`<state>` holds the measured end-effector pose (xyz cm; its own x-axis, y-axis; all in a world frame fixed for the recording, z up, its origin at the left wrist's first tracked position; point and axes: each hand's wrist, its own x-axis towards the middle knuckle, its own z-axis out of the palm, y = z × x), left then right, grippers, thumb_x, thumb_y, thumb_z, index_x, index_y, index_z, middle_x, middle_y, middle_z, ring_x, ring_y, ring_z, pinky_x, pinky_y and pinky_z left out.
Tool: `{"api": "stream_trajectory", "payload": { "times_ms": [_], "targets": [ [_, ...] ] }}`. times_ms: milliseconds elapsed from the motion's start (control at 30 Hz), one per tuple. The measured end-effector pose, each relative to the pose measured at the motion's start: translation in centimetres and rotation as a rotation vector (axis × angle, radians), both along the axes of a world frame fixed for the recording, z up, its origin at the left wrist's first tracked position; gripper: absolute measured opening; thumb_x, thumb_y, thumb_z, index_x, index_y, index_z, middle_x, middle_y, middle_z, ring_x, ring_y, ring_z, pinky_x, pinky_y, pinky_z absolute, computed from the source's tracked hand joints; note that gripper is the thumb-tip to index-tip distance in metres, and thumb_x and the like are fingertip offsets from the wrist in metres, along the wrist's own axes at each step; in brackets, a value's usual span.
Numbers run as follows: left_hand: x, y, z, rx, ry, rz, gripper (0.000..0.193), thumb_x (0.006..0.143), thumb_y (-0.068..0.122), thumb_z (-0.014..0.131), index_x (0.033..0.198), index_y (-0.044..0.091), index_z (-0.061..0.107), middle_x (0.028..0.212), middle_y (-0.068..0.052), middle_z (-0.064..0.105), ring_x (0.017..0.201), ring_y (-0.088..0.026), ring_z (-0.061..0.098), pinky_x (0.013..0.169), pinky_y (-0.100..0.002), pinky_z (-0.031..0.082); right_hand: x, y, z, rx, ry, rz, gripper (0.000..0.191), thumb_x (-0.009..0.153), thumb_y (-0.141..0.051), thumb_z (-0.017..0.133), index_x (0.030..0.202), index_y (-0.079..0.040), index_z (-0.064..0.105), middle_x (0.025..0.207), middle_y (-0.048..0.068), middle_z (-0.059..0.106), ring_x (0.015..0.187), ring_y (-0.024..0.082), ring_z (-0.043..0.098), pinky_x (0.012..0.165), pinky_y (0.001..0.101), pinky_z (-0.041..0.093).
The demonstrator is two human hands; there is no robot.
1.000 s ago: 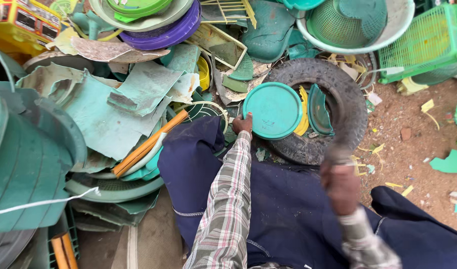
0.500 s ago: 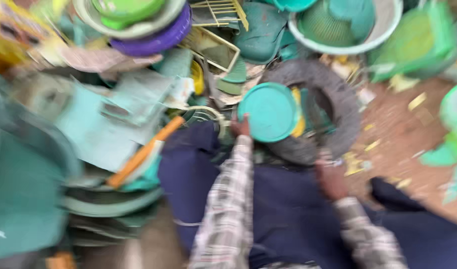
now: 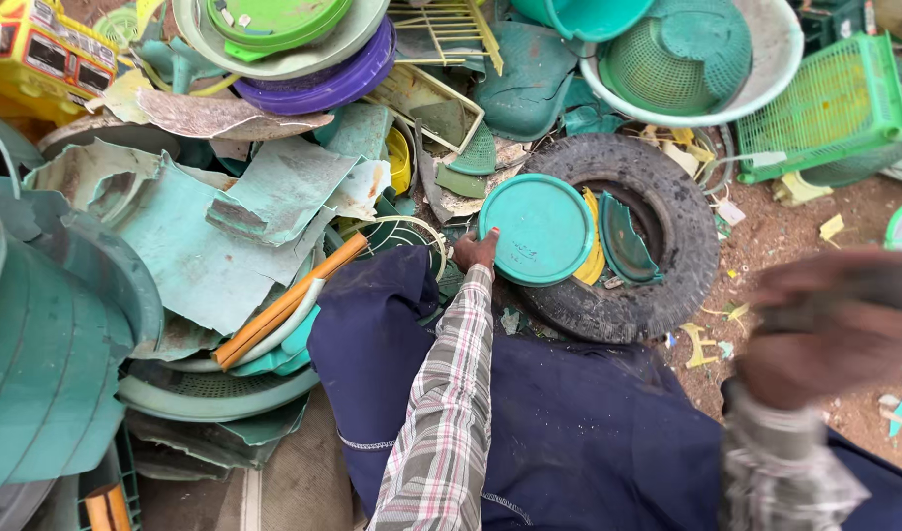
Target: The person sits on the ground and uses a long blade to cut several plastic lids into smaller pieces. They place each lid on a tire, strike it with the blade, and then toss the fragments aside.
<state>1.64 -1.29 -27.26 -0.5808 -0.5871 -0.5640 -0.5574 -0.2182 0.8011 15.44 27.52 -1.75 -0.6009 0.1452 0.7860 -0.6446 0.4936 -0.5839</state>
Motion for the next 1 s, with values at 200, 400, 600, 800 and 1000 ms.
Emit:
{"api": "stream_trajectory", "payload": {
  "times_ms": [200,400,600,800,1000],
  "targets": [
    [-1.5,-0.3,-0.7,-0.014,-0.047,-0.077,0.051,0.075,0.028,0.09,0.117,0.005,0.077,0.112,-0.022,0.076,0.098,-0.033,0.073,0.092,-0.042,0.057,-1.9,-5.8,-11.2,0.595,-0.663,-0.081,0.04,0.104,-0.038,0.058,0.098,0.001,0.06,0.081,0.022,0.066,0.067,0.034,0.066,0.062,0.0444,0.053],
    [-2.0,0.6,-2.0,-0.013,-0.071,-0.047,0.057,0.072,0.04,0.093,0.11,0.002,0.074,0.107,-0.021,0.074,0.096,-0.036,0.071,0.087,-0.046,0.056,-4.6,-2.7,-13.5,0.468,-0.851,-0.13,0.041,0.111,-0.034,0.05,0.095,0.001,0.064,0.078,0.021,0.066,0.073,0.036,0.066,0.069,0.046,0.05],
    [-2.9,0.4,-2.7,-0.177,-0.024,-0.092,0.049,0.072,0.044,0.087,0.103,0.006,0.082,0.098,-0.017,0.079,0.089,-0.033,0.076,0.086,-0.045,0.059,-6.2,-1.1,0.0,0.262,-0.103,-0.042,0.045,0.123,-0.033,0.044,0.094,-0.005,0.064,0.075,0.011,0.064,0.066,0.02,0.062,0.065,0.033,0.048],
    [-2.3,0.7,-2.6,-0.192,-0.059,-0.102,0.044,0.075,0.043,0.085,0.104,0.01,0.081,0.103,-0.016,0.078,0.096,-0.034,0.074,0.087,-0.047,0.057,-7.3,-7.7,-11.1,0.619,-0.656,-0.118,0.038,0.104,-0.035,0.054,0.108,0.002,0.063,0.098,0.03,0.066,0.094,0.043,0.064,0.085,0.0508,0.05],
    [-2.4,1.5,-2.5,-0.188,-0.033,-0.076,0.061,0.076,0.047,0.086,0.118,0.004,0.074,0.114,-0.02,0.074,0.112,-0.04,0.067,0.101,-0.049,0.05,-10.4,-3.9,-12.9,1.019,-0.828,-0.002,0.041,0.088,-0.023,0.06,0.126,-0.008,0.067,0.095,0.029,0.069,0.084,0.046,0.066,0.077,0.0548,0.052]
  ]
}}
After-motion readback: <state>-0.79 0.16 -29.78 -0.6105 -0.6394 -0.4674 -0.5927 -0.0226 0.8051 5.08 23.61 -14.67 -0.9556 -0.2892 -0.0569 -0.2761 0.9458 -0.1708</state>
